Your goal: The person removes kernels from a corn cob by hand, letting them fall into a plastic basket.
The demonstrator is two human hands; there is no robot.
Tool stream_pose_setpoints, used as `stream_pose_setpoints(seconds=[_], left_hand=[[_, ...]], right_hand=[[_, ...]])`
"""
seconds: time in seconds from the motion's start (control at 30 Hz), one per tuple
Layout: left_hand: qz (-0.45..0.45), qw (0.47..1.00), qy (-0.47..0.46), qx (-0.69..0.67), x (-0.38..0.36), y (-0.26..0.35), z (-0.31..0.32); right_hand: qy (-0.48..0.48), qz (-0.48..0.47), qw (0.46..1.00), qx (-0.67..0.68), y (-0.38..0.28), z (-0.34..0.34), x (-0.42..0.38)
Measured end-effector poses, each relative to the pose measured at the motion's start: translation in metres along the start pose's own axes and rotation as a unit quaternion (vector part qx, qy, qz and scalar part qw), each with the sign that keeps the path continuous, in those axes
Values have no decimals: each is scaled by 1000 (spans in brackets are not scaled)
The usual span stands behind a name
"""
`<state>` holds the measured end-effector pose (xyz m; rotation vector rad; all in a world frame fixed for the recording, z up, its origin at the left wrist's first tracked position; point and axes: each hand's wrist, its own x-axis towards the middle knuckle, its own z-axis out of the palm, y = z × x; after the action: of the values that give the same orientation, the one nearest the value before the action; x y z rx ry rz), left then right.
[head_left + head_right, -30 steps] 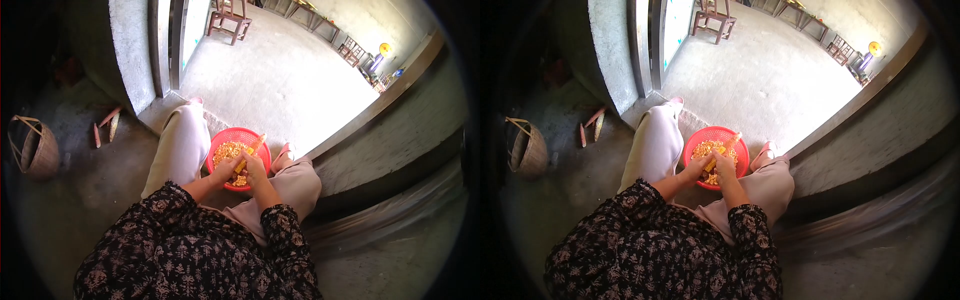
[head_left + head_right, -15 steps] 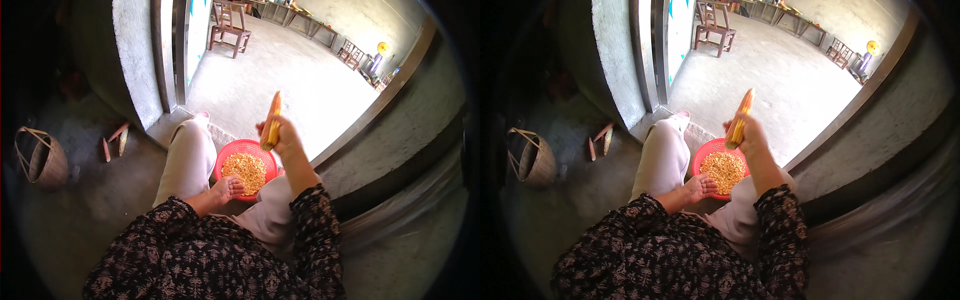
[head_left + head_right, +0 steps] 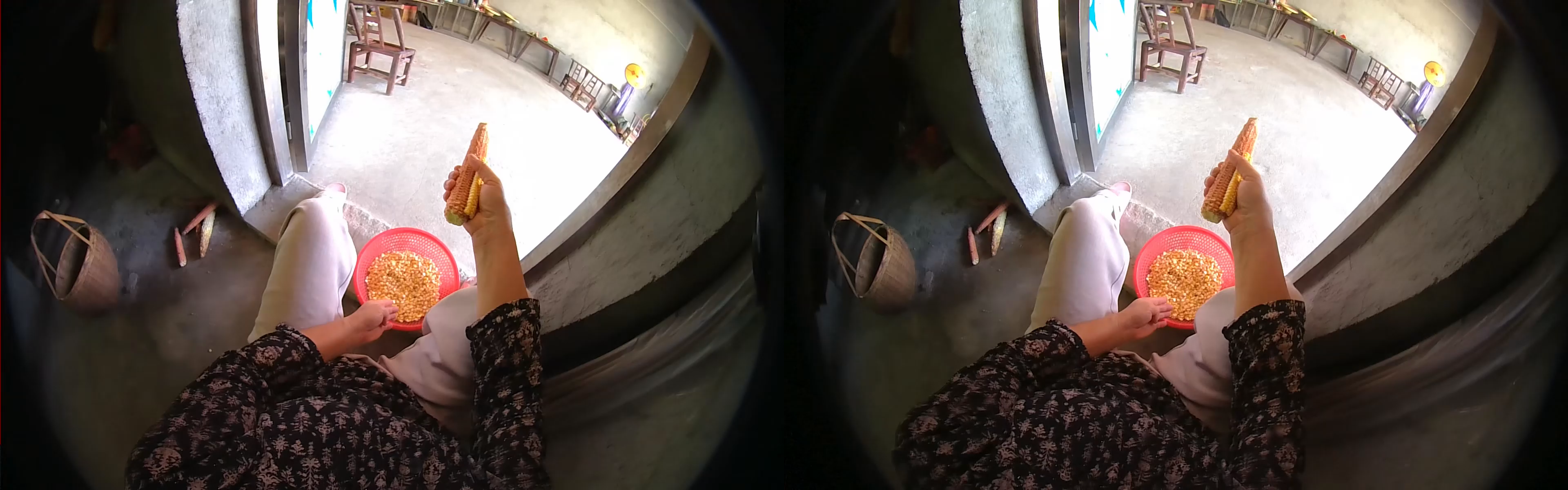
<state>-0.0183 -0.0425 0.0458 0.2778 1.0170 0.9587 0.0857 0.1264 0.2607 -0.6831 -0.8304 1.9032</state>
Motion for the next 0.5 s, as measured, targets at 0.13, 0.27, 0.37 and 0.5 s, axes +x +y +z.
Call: stream_pose_setpoints(seconds=[0.13,0.27,0.37,0.5], left_hand=[[19,999,-38,22,0,-2,-3],[37,995,-51,79,10,-11,-11],[44,997,-44,47,17,-13,-17],[48,998,-13,39,14,-12,-15]], right_hand=[[32,-2,999,10,-5,-3,1],[55,-11,998,9,-11,-9,-6],[52,-22,998,12,-15,-12,-9],[52,-35,998,12,-15,-11,-12]])
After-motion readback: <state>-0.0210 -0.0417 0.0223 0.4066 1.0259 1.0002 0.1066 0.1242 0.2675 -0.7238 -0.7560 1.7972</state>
